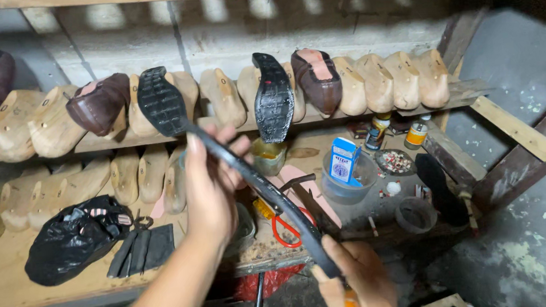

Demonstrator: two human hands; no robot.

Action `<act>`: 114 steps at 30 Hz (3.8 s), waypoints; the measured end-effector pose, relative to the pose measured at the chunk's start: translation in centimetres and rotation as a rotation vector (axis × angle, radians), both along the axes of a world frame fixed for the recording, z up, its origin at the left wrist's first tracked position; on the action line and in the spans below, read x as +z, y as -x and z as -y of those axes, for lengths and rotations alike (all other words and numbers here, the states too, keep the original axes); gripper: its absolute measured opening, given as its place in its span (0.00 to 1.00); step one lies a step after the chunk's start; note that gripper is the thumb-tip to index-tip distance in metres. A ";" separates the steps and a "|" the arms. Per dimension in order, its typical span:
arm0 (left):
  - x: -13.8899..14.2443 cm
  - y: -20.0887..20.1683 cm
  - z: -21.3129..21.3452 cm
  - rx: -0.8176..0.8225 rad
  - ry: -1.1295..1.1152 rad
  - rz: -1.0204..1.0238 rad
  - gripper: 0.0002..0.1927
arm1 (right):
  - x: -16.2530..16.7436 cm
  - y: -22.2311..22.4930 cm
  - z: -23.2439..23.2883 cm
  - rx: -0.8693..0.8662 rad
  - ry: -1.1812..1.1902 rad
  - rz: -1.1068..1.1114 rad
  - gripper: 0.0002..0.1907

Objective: The person applies a white substance to a black shoe sole using a brush, then places the sole on a shelf. They then pick up a small piece of material and trim it with scissors.

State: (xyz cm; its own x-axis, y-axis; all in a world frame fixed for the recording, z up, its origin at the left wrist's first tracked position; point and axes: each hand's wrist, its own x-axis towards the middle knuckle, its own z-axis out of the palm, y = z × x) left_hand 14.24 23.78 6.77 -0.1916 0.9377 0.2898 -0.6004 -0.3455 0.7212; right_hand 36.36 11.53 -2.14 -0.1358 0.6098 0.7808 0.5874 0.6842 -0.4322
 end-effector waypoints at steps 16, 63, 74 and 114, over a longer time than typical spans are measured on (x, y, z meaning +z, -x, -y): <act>-7.9 10.8 15.9 -0.289 0.111 0.302 0.48 | -0.2 5.5 -3.8 0.399 0.718 -0.650 0.17; -6.6 11.5 15.6 0.125 0.164 0.417 0.41 | -1.0 12.1 5.6 0.365 0.499 -0.382 0.09; -9.7 12.9 18.3 0.158 0.297 0.420 0.34 | -3.2 11.0 -12.8 0.179 0.482 0.144 0.15; -6.4 11.8 17.1 0.285 0.138 0.279 0.36 | 2.9 13.3 2.9 0.622 0.433 -0.060 0.12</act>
State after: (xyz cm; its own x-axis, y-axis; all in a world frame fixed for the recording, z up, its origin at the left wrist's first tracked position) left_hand 2.46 6.71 0.41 -0.5024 0.8621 0.0657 -0.6735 -0.4379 0.5955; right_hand 23.02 8.63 0.76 -0.5198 0.6884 0.5059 0.1162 0.6436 -0.7565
